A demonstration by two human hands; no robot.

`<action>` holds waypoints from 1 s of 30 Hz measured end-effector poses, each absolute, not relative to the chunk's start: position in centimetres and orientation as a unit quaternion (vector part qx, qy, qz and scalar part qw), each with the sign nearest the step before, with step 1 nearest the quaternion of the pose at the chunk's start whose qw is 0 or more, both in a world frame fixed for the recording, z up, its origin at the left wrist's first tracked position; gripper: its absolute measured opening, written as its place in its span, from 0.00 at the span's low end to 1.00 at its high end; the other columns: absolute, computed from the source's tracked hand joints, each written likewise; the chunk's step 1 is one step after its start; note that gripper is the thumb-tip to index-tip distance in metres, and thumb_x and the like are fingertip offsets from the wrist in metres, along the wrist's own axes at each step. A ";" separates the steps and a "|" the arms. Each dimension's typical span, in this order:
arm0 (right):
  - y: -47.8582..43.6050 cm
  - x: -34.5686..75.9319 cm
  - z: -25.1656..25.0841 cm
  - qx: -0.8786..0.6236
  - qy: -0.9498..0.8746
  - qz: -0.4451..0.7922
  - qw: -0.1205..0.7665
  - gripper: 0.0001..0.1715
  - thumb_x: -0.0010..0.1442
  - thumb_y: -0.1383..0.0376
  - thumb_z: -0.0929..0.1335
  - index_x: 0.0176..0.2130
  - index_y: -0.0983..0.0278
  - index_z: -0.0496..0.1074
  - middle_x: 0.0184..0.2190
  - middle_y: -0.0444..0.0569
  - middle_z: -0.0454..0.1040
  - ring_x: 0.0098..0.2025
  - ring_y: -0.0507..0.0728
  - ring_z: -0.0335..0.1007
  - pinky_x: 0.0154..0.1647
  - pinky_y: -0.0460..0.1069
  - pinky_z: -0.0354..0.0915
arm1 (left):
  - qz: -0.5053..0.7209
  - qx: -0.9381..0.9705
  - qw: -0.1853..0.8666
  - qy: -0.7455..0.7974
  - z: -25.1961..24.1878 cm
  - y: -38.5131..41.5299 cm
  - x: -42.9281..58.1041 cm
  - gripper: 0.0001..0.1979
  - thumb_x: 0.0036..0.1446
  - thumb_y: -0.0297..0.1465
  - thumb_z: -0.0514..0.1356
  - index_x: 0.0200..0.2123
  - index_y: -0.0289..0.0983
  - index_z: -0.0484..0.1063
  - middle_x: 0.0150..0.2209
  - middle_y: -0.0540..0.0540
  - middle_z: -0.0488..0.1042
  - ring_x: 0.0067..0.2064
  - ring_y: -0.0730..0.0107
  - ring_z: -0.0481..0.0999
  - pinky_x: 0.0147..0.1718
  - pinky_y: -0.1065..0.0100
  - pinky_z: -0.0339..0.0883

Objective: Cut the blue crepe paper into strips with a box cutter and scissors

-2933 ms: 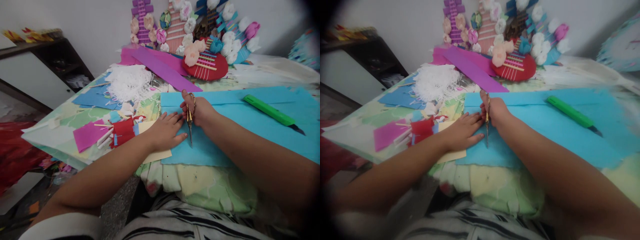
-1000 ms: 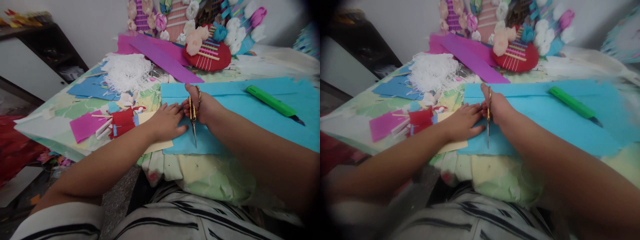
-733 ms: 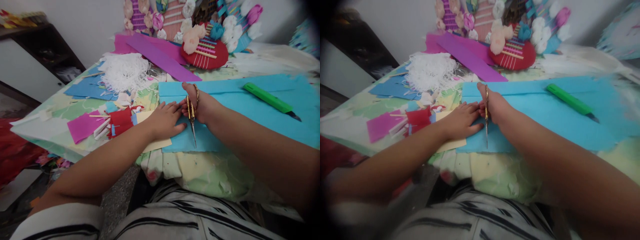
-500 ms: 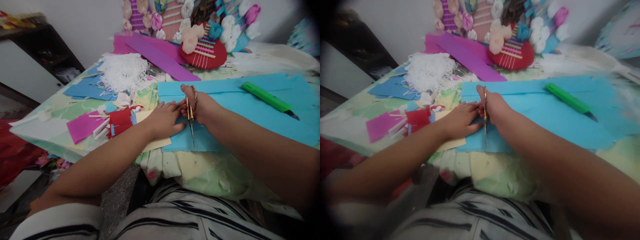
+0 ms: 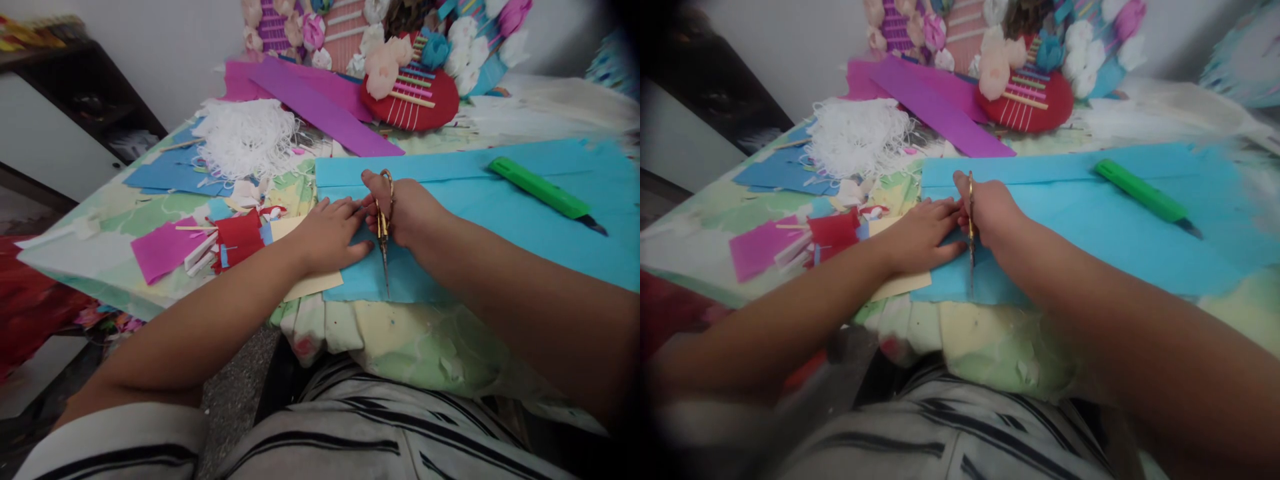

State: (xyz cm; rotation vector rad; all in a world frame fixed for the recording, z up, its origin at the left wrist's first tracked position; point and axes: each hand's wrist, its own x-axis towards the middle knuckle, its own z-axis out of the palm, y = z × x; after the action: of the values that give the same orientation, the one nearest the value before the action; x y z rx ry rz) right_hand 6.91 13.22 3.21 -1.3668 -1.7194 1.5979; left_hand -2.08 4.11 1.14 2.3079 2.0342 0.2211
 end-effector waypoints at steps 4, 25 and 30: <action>12.8 7.0 3.6 -0.488 -0.614 0.581 0.215 0.19 0.56 0.56 0.63 0.21 0.65 0.63 0.12 0.41 0.60 0.13 0.47 0.57 0.15 0.45 0.59 | 0.065 0.747 0.030 0.661 1.1 4.1 -2.1 0.26 0.57 0.42 0.48 0.54 0.33 0.62 0.58 0.37 0.58 0.60 0.50 0.54 0.57 0.49 0.44; 13.1 6.9 3.2 -0.495 -0.585 0.608 0.205 0.20 0.52 0.51 0.63 0.21 0.63 0.62 0.11 0.40 0.57 0.11 0.47 0.54 0.13 0.45 0.56 | 0.057 0.744 0.029 0.665 1.0 4.2 -2.1 0.29 0.57 0.42 0.49 0.57 0.30 0.59 0.59 0.36 0.57 0.61 0.49 0.51 0.57 0.50 0.45; 13.1 7.0 3.3 -0.493 -0.582 0.619 0.188 0.19 0.50 0.52 0.63 0.19 0.63 0.61 0.11 0.41 0.58 0.11 0.48 0.54 0.12 0.45 0.56 | 0.057 0.744 0.028 0.665 1.1 4.2 -2.1 0.30 0.57 0.41 0.50 0.58 0.30 0.57 0.60 0.35 0.55 0.61 0.48 0.51 0.58 0.49 0.44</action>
State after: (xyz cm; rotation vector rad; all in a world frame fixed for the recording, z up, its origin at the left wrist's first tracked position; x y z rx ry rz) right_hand 7.00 13.09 3.30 -1.3864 -1.6377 1.7400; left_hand -2.10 4.20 1.08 2.2964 2.0547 0.1754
